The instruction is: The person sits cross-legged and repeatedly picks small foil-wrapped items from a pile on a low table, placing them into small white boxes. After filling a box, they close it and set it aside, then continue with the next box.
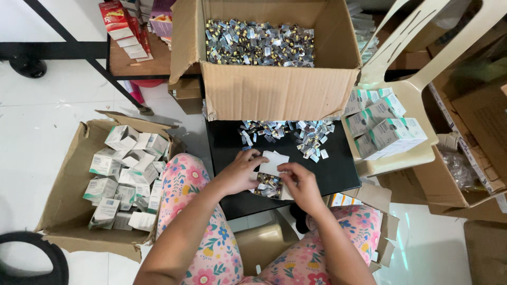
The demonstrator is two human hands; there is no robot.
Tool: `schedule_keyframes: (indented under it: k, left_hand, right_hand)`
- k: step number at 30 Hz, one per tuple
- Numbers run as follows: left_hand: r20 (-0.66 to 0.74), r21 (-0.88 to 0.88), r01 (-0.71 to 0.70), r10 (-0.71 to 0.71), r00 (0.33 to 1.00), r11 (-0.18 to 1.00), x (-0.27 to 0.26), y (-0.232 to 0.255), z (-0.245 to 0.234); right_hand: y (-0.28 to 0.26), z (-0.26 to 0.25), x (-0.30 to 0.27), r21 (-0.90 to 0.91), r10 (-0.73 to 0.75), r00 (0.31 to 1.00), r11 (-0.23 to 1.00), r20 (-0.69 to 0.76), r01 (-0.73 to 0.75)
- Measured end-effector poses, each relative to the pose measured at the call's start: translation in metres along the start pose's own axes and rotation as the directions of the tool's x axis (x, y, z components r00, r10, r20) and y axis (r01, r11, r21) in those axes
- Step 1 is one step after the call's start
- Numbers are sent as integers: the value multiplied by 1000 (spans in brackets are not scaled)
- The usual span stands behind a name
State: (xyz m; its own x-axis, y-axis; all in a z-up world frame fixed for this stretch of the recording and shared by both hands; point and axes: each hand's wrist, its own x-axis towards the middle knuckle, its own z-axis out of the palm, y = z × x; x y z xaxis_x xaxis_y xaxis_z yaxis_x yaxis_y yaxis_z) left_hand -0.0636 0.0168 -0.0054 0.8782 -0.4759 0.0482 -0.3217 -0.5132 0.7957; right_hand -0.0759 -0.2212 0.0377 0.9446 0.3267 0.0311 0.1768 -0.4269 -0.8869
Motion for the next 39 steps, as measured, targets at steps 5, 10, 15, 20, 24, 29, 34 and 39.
schedule_keyframes:
  k: [5, 10, 15, 20, 24, 29, 34, 39]
  left_hand:
    - [-109, 127, -16, 30, 994, 992, 5, 16, 5]
    - [-228, 179, -24, 65, 972, 984, 6, 24, -2]
    - [-333, 136, 40, 7, 943, 990, 11, 18, -21]
    - [-432, 104, -7, 52, 900, 995, 34, 10, -25]
    - [-428, -101, -17, -28, 903, 995, 47, 10, -18]
    - [-378, -180, 5, -74, 923, 984, 47, 6, -16]
    - [-369, -154, 31, -86, 925, 988, 39, -5, -16]
    - [-365, -146, 26, -79, 928, 989, 38, -11, -17]
  right_hand:
    - [-13, -7, -4, -7, 5, 999, 1000, -48, -6]
    - [-13, -8, -4, -208, -192, 981, 960, -16, 185]
    - [25, -45, 10, -182, 40, 949, 978, -313, -101]
    - [68, -57, 36, -237, 103, 943, 954, -315, -183]
    - [74, -22, 53, -548, -83, 985, 836, -152, -14]
    - [71, 15, 83, -594, -267, 962, 766, 54, 246]
    - [93, 27, 89, -535, -148, 988, 833, 35, 144]
    - [117, 24, 84, -526, -154, 985, 846, -74, 93]
